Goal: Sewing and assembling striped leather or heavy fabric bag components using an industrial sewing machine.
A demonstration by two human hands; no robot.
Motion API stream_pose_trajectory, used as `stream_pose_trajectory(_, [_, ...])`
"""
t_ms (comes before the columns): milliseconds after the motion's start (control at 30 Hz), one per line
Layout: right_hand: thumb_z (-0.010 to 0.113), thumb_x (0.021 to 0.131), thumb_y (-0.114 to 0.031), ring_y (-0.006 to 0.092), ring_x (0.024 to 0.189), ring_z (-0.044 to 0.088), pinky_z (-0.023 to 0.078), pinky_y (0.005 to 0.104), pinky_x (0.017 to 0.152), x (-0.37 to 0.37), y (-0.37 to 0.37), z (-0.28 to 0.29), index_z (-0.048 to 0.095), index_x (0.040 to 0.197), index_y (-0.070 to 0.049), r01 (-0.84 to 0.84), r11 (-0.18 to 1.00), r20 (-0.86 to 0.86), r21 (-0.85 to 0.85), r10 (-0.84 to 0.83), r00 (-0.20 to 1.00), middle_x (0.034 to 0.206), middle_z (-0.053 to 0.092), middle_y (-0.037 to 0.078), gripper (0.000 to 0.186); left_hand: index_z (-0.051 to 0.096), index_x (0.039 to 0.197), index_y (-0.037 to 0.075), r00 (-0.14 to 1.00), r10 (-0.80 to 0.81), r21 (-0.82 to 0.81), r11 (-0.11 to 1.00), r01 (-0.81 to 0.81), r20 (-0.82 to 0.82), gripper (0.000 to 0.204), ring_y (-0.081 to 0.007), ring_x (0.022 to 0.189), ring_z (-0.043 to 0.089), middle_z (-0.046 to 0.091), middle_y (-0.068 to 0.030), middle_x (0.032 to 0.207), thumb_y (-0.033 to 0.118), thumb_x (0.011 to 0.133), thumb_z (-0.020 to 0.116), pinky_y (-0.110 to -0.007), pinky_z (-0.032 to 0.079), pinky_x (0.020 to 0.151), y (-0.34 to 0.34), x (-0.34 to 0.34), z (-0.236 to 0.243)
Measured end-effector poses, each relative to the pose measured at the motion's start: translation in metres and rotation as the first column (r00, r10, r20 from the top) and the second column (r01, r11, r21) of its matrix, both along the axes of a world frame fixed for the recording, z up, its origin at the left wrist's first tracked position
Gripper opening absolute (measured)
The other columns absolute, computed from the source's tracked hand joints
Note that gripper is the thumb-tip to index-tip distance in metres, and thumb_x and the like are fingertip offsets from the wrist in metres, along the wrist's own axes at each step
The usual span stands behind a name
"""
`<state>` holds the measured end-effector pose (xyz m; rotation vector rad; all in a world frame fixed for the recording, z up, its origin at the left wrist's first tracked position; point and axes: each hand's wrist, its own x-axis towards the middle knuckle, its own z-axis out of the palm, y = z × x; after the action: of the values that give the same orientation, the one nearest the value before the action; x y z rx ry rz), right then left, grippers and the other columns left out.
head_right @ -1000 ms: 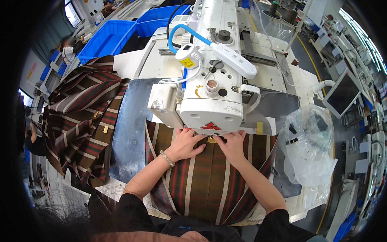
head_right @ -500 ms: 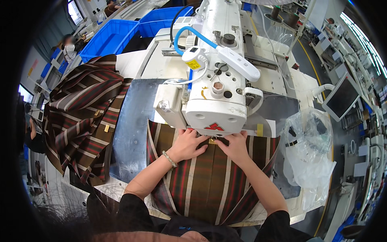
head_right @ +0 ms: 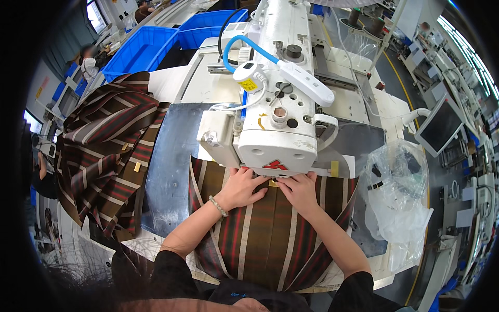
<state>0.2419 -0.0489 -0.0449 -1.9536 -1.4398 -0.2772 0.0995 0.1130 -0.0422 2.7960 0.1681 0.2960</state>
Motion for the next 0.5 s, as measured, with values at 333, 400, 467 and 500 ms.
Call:
stream_pose_trajectory(333, [0.071, 0.079, -0.021, 0.0184, 0.073, 0.06, 0.033, 0.0384, 0.075, 0.0084, -0.0031, -0.0066, 0.073, 0.082, -0.016, -0.004, 1.0, -0.013, -0.027, 0.004, 1.0, 0.079, 0.068, 0.001, 0.007, 0.06, 0.12, 0.022, 1.0, -0.011, -0.017, 1.0, 0.011, 0.023, 0.039, -0.0313, 0.11, 0.048, 0.054, -0.0126, 0.109, 0.036, 0.084, 0.06, -0.05, 0.033, 0.092, 0.0012, 0.0006, -0.0033])
stream_pose_trajectory(400, [0.071, 0.079, -0.021, 0.0192, 0.072, 0.06, 0.033, 0.0388, 0.075, 0.0086, -0.0033, -0.0065, 0.073, 0.082, -0.015, -0.004, 0.999, -0.019, -0.032, 0.003, 1.0, 0.079, 0.068, 0.001, 0.007, 0.06, 0.121, 0.022, 0.998, -0.031, -0.031, 0.999, 0.032, 0.05, 0.039, -0.0322, 0.113, 0.045, 0.053, -0.0128, 0.11, 0.036, 0.084, 0.06, -0.053, 0.03, 0.095, 0.0009, 0.0008, -0.003])
stream_pose_trajectory(467, [0.071, 0.079, -0.022, 0.0196, 0.072, 0.06, 0.033, 0.0388, 0.075, 0.009, -0.0031, -0.0049, 0.073, 0.082, -0.015, -0.009, 0.999, -0.012, -0.034, 0.009, 1.0, 0.079, 0.067, 0.001, 0.008, 0.06, 0.121, 0.022, 0.999, -0.027, -0.038, 0.999, 0.029, 0.045, 0.04, -0.0324, 0.114, 0.044, 0.053, -0.0128, 0.11, 0.036, 0.084, 0.06, -0.053, 0.029, 0.097, 0.0004, 0.0009, -0.0032])
stream_pose_trajectory(500, [0.072, 0.079, -0.022, 0.0199, 0.072, 0.06, 0.033, 0.0388, 0.075, 0.0091, -0.0031, -0.0037, 0.073, 0.083, -0.015, -0.014, 0.999, -0.004, -0.035, 0.014, 1.0, 0.08, 0.067, 0.001, 0.008, 0.06, 0.122, 0.022, 0.999, -0.024, -0.046, 0.999, 0.026, 0.039, 0.04, -0.0326, 0.115, 0.043, 0.053, -0.0128, 0.11, 0.036, 0.084, 0.06, -0.054, 0.028, 0.098, 0.0001, 0.0011, -0.0033])
